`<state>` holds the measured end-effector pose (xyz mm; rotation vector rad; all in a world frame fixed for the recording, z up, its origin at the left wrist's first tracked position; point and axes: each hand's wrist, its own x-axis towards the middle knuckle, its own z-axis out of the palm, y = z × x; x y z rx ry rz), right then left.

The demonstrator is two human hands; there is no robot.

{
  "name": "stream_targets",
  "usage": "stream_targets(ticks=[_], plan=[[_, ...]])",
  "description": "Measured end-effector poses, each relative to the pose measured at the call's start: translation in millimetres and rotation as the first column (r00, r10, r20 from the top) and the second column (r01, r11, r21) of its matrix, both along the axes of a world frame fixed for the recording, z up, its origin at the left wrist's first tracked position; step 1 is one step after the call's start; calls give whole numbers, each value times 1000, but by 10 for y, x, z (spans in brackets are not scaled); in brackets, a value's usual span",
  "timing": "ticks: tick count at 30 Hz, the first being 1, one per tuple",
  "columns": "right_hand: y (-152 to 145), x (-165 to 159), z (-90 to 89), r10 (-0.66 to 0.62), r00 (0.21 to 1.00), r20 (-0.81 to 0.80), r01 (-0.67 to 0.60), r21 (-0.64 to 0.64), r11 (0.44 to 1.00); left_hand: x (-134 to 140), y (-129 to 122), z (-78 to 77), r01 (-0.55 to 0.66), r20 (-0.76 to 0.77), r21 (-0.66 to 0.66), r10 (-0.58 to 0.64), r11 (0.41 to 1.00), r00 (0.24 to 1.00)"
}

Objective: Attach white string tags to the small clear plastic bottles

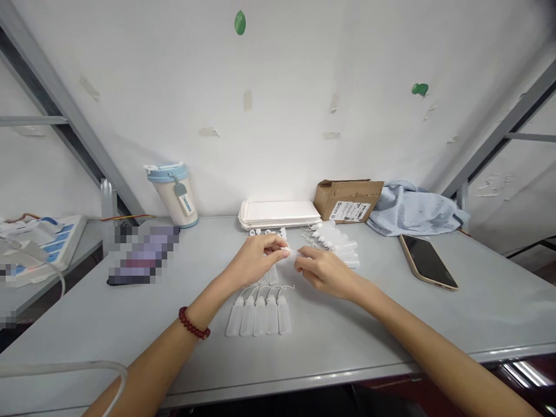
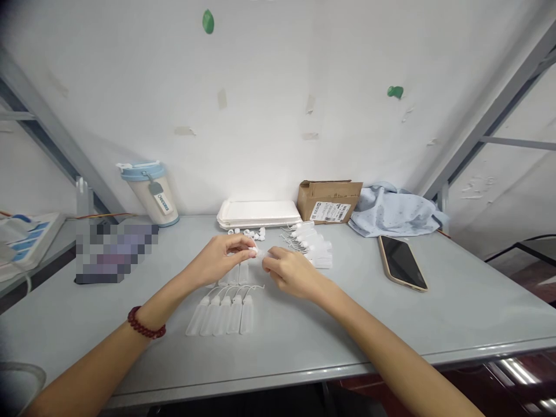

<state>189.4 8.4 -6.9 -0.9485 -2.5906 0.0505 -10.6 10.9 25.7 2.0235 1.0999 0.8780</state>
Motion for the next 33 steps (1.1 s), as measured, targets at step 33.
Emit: stream_targets(ticks=[33], plan=[[-35,-11,124,-298,767,-569,-224,-672,705,37,-13,-66,2,177,-27,3,1000,984]])
